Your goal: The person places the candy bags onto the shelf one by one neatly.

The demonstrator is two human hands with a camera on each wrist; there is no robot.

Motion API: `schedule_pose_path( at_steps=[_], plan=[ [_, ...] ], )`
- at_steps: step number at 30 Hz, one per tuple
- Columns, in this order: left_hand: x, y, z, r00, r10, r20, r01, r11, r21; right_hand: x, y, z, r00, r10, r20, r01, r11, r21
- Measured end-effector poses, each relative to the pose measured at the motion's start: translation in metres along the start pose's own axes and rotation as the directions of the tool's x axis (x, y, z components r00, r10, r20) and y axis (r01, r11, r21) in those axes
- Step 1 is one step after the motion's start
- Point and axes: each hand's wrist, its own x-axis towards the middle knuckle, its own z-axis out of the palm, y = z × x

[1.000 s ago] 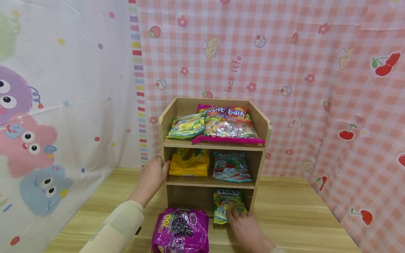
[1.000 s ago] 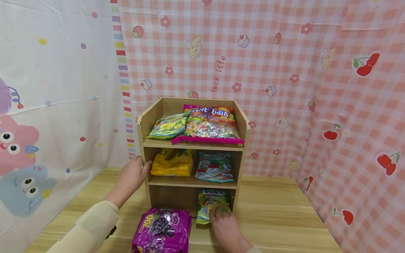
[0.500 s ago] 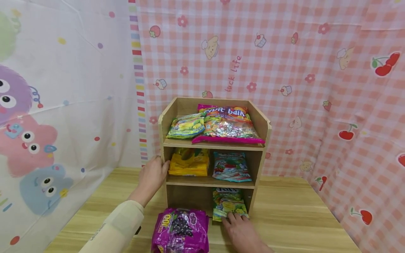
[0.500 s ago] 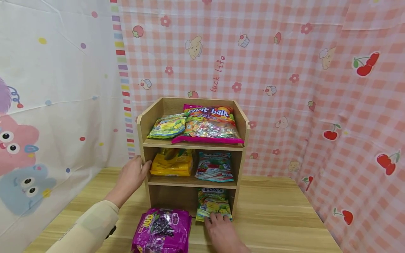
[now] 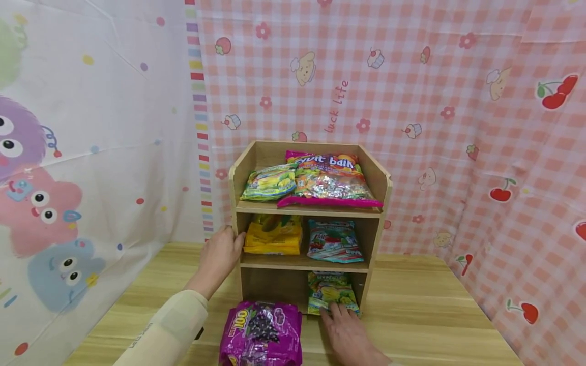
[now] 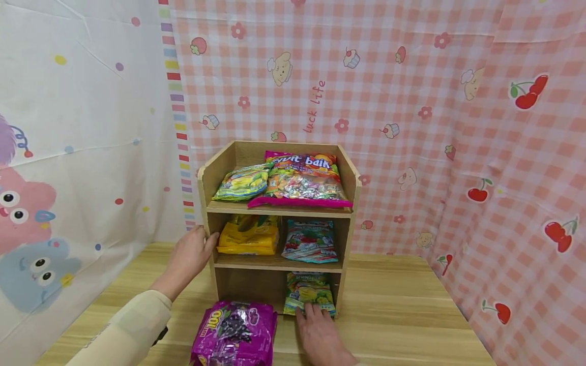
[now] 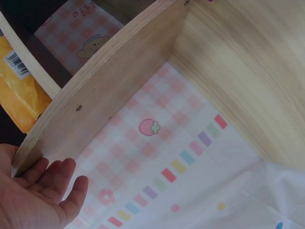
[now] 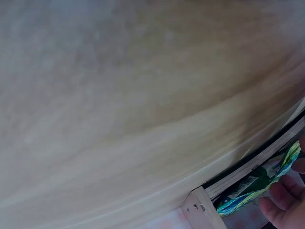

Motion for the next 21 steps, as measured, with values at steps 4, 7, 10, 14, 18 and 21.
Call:
schedule_pose_path(
  at_steps=[4,7,10,14,18,21],
  plan=[
    [0.0004,0.0003,0.0001,1.0,-0.003,-0.005,0.003,1.0,-0.003,0.0006,-0.0025,-0.0029,1.0,-0.004,0.014,0.004,0.999,0.032],
    [0.0006,0.0002,0.0001,1.0,-0.004,-0.004,0.004,1.0,-0.009,0.0017,-0.0034,-0.0038,1.0,-0.002,0.031,0.001,0.999,0.038],
    [0.0006,0.0001,-0.0001,1.0,-0.005,0.004,0.005,1.0,-0.013,0.0027,-0.0037,-0.004,0.999,0.002,0.054,-0.003,1.0,0.03],
    [0.0006,0.0002,-0.0002,1.0,-0.005,0.01,0.005,1.0,-0.014,0.0039,-0.0042,-0.005,0.996,0.005,0.084,-0.006,1.0,0.012],
    [0.0003,0.0003,-0.0002,1.0,-0.004,0.007,0.004,1.0,-0.011,0.0055,-0.0049,-0.0052,0.994,0.014,0.11,-0.013,1.0,-0.006],
    [-0.0002,0.0007,-0.0006,1.0,-0.006,0.006,0.006,1.0,-0.009,0.0063,-0.0045,-0.0038,0.993,0.018,0.12,-0.016,1.0,-0.016]
  ],
)
